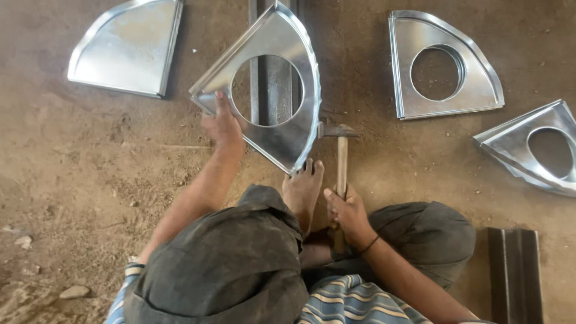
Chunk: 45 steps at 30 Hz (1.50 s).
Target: The person sits on the ground and hammers the folded edges of triangular sheet-metal panels with a cutout hole against a steel angle bar, bending and flattening the edges. They reposition each panel, work along its edge, and set finished panels aside with other completed pieces.
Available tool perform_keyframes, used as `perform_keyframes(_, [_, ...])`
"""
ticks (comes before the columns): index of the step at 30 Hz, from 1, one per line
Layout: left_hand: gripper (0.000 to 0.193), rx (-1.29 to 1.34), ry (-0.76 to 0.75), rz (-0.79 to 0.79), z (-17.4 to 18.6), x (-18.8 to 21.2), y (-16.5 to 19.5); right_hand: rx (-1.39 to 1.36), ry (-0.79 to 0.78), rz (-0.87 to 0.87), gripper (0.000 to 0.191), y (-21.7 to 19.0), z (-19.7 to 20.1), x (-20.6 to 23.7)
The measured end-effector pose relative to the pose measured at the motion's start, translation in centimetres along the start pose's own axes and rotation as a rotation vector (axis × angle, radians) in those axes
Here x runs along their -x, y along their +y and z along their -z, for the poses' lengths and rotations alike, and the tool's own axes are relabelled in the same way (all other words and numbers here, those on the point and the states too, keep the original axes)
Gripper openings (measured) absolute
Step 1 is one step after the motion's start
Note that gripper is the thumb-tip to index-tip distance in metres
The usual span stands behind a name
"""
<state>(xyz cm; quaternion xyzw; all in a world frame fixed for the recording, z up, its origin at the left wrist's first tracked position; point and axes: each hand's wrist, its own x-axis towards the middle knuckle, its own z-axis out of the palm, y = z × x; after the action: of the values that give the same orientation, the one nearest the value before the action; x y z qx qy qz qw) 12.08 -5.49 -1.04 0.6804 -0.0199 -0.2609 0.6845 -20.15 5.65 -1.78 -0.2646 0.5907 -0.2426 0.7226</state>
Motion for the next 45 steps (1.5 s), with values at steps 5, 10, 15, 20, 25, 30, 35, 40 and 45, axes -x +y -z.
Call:
perform_keyframes(5, [0.040, -0.027, 0.034, -0.113, 1.9, -0.9, 0.4, -0.489, 0.150, 0.130, 0.027, -0.2, -0.3, -0.8])
perform_keyframes(10, [0.035, 0.170, -0.249, -0.145, 1.7, -1.5, -0.9, -0.248, 0.044, -0.012, 0.023, -0.8, -0.2, -1.5])
perform_keyframes(15, [0.027, 0.068, -0.305, -0.191, 2.9, -2.7, -1.3, -0.364, 0.114, 0.076, 0.021, -1.2, -0.2, -1.8])
perform_keyframes(20, [0.023, -0.068, -0.427, -0.201, 3.6, -2.8, -1.5, -0.205, 0.223, 0.056, 0.040, -1.2, 0.1, -2.2])
perform_keyframes(25, [0.025, -0.320, -0.500, -0.231, 3.9, -2.6, -0.9, -0.235, 0.026, 0.046, 0.016, -2.1, 1.2, -2.4])
perform_keyframes(30, [0.022, -0.240, -0.509, -0.107, 5.7, -3.9, -1.5, -0.602, 0.053, 0.190, 0.026, -3.1, 1.0, -2.5])
perform_keyframes(35, [0.022, -0.309, -0.562, -0.097, 6.2, -4.8, -1.6, -0.254, -0.175, -0.132, 0.020, -3.2, 0.8, -2.4])
perform_keyframes(40, [0.020, -0.356, -0.593, -0.102, 8.0, -5.4, -1.1, -0.670, -0.053, 0.192, 0.038, -3.2, 1.0, -2.9])
perform_keyframes(45, [0.021, -0.434, -0.565, -0.128, 8.5, -7.1, -1.4, -0.377, 0.025, -0.087, 0.039, -2.5, 0.7, -3.4])
